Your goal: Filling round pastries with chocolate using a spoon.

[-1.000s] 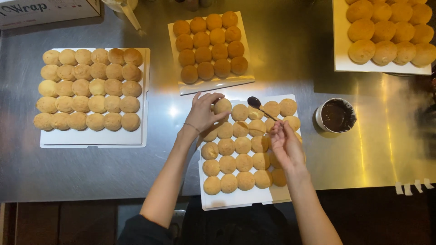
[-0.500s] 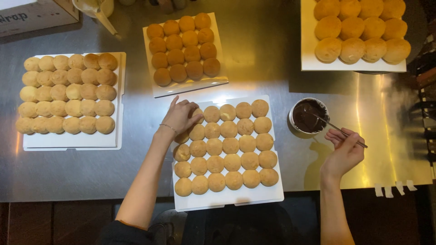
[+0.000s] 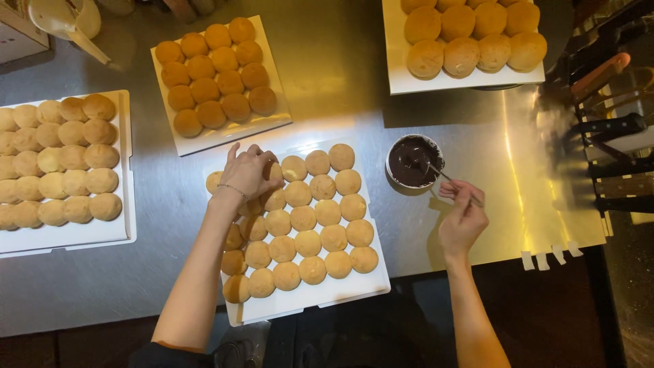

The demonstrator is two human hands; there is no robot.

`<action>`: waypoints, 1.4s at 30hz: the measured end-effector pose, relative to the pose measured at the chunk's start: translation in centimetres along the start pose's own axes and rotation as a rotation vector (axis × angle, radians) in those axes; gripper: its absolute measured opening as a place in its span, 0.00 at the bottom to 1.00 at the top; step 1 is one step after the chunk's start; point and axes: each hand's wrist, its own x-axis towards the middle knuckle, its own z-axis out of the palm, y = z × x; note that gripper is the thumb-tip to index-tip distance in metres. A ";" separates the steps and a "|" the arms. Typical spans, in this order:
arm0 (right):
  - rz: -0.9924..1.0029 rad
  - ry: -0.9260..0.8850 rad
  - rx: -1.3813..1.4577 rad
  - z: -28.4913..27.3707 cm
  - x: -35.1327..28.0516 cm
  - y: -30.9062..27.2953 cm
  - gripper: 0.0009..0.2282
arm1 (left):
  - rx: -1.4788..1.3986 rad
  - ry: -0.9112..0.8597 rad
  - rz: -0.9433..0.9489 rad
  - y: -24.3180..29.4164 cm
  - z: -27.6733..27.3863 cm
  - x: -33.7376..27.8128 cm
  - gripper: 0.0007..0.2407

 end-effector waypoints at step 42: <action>-0.558 -0.471 -0.290 21.2 -9.3 -11.4 0.05 | -1.707 0.509 -0.284 -8.9 -1.9 -9.8 0.21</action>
